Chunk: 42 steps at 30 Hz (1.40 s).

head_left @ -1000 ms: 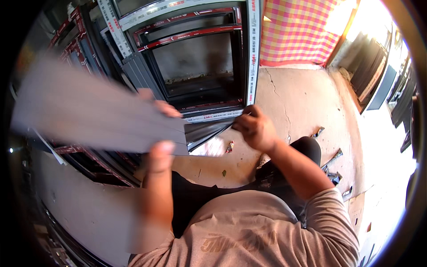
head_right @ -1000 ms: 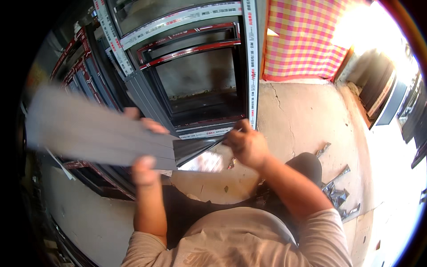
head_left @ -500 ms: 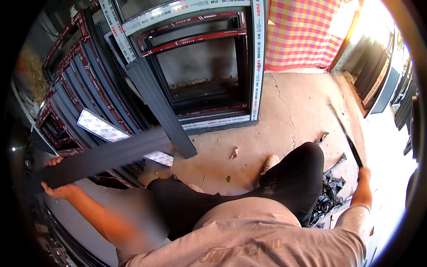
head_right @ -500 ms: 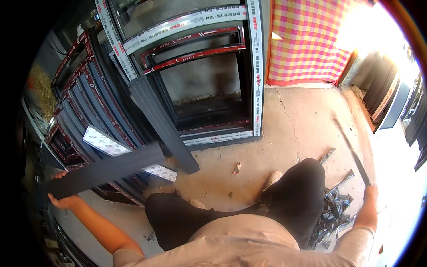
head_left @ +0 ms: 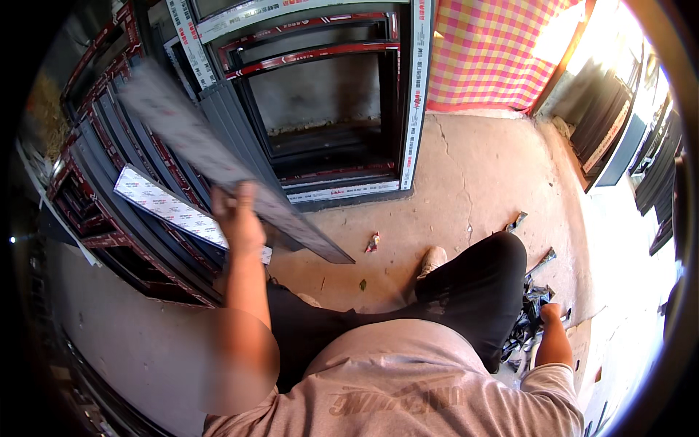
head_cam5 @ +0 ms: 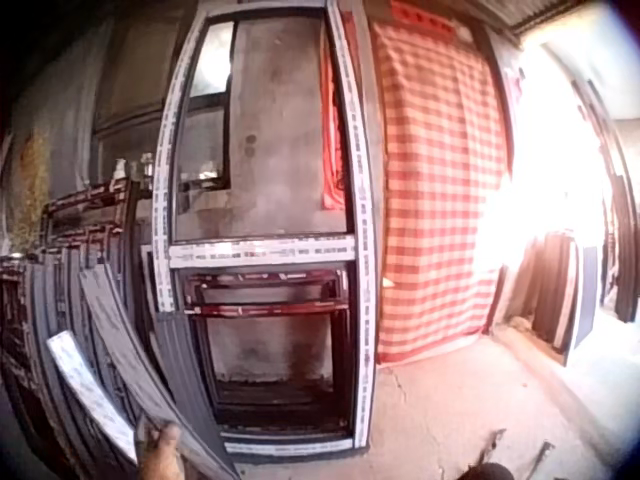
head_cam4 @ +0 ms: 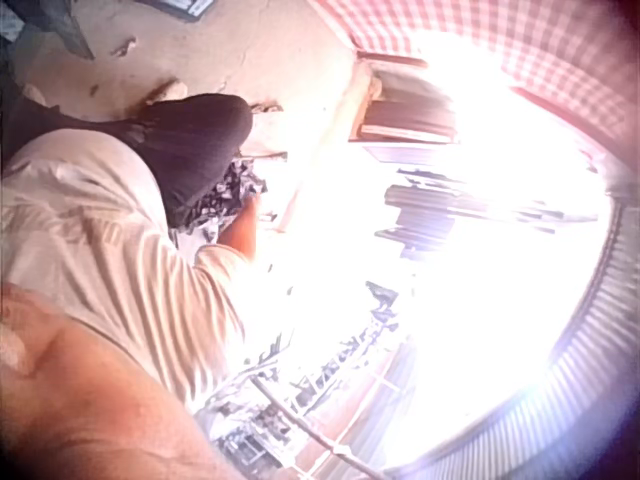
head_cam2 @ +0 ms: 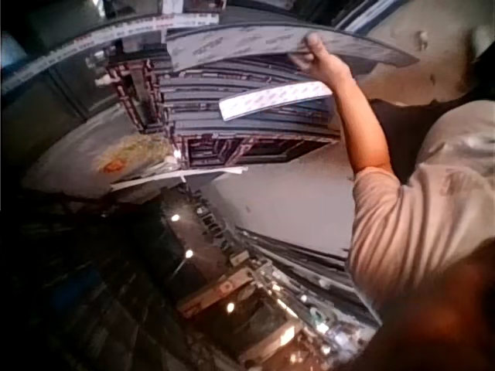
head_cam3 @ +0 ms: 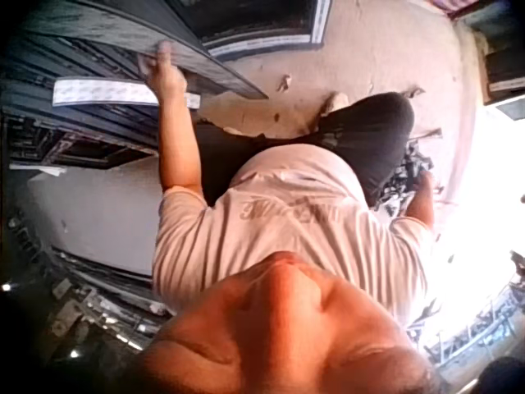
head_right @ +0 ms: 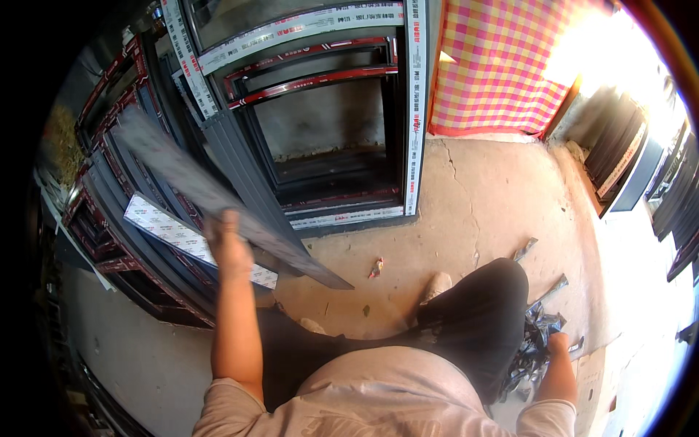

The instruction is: The person uses a miter saw to cut aluminum profiles, then assembles window frames by inserting small metal pieces into the profiles and stacking them.

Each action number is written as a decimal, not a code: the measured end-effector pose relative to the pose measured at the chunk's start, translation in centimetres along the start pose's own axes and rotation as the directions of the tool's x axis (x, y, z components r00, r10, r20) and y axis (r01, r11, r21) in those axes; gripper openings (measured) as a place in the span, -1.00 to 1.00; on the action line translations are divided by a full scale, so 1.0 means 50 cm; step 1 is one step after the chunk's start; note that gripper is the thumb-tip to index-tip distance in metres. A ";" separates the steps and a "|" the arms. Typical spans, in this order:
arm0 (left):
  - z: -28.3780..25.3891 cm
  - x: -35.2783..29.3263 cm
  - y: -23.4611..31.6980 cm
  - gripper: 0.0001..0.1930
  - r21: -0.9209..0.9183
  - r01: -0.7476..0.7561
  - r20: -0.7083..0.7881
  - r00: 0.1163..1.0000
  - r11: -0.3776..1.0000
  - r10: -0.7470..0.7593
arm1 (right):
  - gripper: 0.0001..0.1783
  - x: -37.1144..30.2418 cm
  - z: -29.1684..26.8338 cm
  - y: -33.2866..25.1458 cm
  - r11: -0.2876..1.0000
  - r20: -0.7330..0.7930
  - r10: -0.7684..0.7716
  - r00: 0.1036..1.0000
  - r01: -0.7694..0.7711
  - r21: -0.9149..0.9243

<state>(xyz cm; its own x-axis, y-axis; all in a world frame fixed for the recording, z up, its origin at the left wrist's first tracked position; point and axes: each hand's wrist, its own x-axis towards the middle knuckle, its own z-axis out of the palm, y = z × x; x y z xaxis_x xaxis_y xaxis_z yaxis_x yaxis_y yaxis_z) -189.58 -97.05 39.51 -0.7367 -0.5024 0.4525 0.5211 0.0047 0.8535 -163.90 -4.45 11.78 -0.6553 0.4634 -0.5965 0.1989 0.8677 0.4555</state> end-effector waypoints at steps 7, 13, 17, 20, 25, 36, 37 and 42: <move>0.067 -0.127 -0.068 -0.74 0.236 0.167 0.321 0.916 0.957 -0.239 | -0.63 -0.007 -0.240 -0.197 0.662 -0.340 0.398 0.852 -0.011 0.749; 0.070 -0.162 -0.119 -0.75 0.343 -0.068 0.427 0.900 0.937 -0.091 | -0.44 0.084 -0.460 -0.240 0.176 -0.343 0.406 0.847 0.296 0.939; 0.066 -0.182 -0.118 -0.74 0.394 -0.024 0.460 0.871 0.919 -0.174 | -0.87 -0.146 -0.858 -0.460 -0.033 -0.683 0.199 0.702 0.702 0.712; 0.081 -0.187 -0.131 -0.70 0.420 -0.042 0.524 0.826 0.906 -0.205 | -0.74 -0.384 -1.012 -0.648 0.014 -0.955 -0.078 0.286 0.958 0.286; 0.095 -0.192 -0.108 -0.66 0.508 -0.040 0.568 0.767 0.861 -0.299 | -0.45 -0.649 -1.129 -0.856 -0.073 -0.984 -0.143 -0.106 0.993 -0.096; 0.083 -0.193 -0.100 -0.62 0.506 -0.011 0.570 0.755 0.863 -0.325 | -0.63 -0.649 -1.141 -0.946 -0.381 -0.977 -0.215 -0.002 0.921 0.082; 0.086 -0.189 -0.090 -0.61 0.524 -0.016 0.570 0.750 0.851 -0.337 | -0.64 -0.649 -1.142 -0.948 -0.380 -0.977 -0.212 0.000 0.921 0.082; 0.084 -0.189 -0.102 -0.60 0.531 0.018 0.555 0.747 0.847 -0.364 | -0.65 -0.653 -1.143 -0.953 -0.395 -0.976 -0.215 0.022 0.912 0.107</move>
<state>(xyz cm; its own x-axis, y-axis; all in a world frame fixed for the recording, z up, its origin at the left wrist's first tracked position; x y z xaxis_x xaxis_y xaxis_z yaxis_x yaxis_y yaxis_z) -187.08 -88.71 31.98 -0.9799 0.1029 0.1708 0.1990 0.4545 0.8682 -193.62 -71.22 47.30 -0.7684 -0.3519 0.5345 -0.5984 0.0992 -0.7950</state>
